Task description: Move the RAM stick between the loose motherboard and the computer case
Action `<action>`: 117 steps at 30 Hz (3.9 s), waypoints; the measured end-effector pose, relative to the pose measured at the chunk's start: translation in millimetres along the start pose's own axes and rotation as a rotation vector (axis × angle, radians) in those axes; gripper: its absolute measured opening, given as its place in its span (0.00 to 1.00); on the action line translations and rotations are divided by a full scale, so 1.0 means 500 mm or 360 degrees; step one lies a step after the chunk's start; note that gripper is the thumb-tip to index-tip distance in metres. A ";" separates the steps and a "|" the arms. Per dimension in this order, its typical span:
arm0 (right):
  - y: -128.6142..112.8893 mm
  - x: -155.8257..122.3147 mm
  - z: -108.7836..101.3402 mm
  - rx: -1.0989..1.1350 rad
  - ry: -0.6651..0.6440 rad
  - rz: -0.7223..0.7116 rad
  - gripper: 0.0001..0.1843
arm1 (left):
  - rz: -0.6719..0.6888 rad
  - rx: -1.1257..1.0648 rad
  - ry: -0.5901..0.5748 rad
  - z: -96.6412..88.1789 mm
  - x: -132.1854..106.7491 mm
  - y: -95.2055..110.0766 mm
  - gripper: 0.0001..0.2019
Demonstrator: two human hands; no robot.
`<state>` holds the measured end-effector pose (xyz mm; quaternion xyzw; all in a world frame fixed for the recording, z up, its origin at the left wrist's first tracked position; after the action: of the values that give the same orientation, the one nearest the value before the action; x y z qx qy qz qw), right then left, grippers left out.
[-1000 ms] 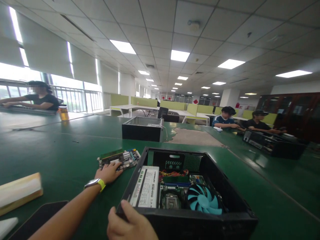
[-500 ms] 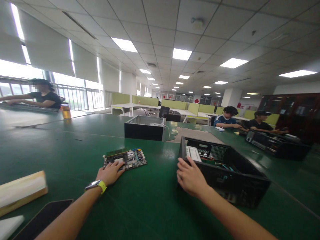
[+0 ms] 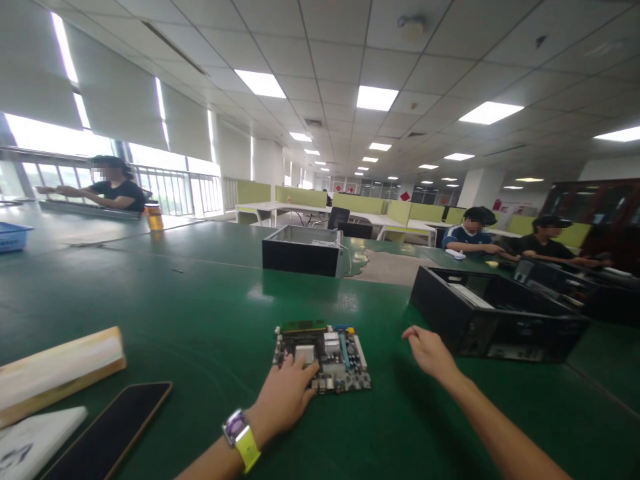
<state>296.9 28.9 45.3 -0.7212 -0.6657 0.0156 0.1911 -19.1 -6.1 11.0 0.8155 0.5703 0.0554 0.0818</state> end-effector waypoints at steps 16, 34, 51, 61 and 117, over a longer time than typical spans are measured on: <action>-0.115 -0.067 0.136 0.0049 0.0001 -0.0051 0.19 | -0.0115 -0.0600 0.0334 -0.024 0.122 -0.001 0.30; -0.122 -0.073 0.124 0.0087 -0.0020 -0.0005 0.16 | -0.0064 -0.0672 0.0244 0.019 0.149 -0.002 0.10; -0.124 -0.076 0.118 0.0162 -0.0020 -0.0009 0.16 | -0.0061 -0.0705 0.0318 0.017 0.148 -0.013 0.08; -0.121 -0.078 0.120 0.0156 -0.0013 0.0002 0.14 | -0.0014 -0.0646 0.0358 0.014 0.138 -0.003 0.10; 0.325 0.106 -0.192 -0.0159 0.0302 0.0730 0.30 | -0.0505 0.0185 0.0418 -0.056 0.178 -0.325 0.27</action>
<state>484.5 49.3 98.5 -0.8601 -0.4637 -0.0421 0.2085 -143.3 134.1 6.0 0.7045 0.6996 0.1145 -0.0326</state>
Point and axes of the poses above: each hand's wrist, its own x-axis towards the middle knuckle, its own z-axis out of the palm, y = z × x, the point moved 6 cm from there along x, towards the middle knuckle, and after that the axes turned 5 degrees about -z, right-handed, at the moved point
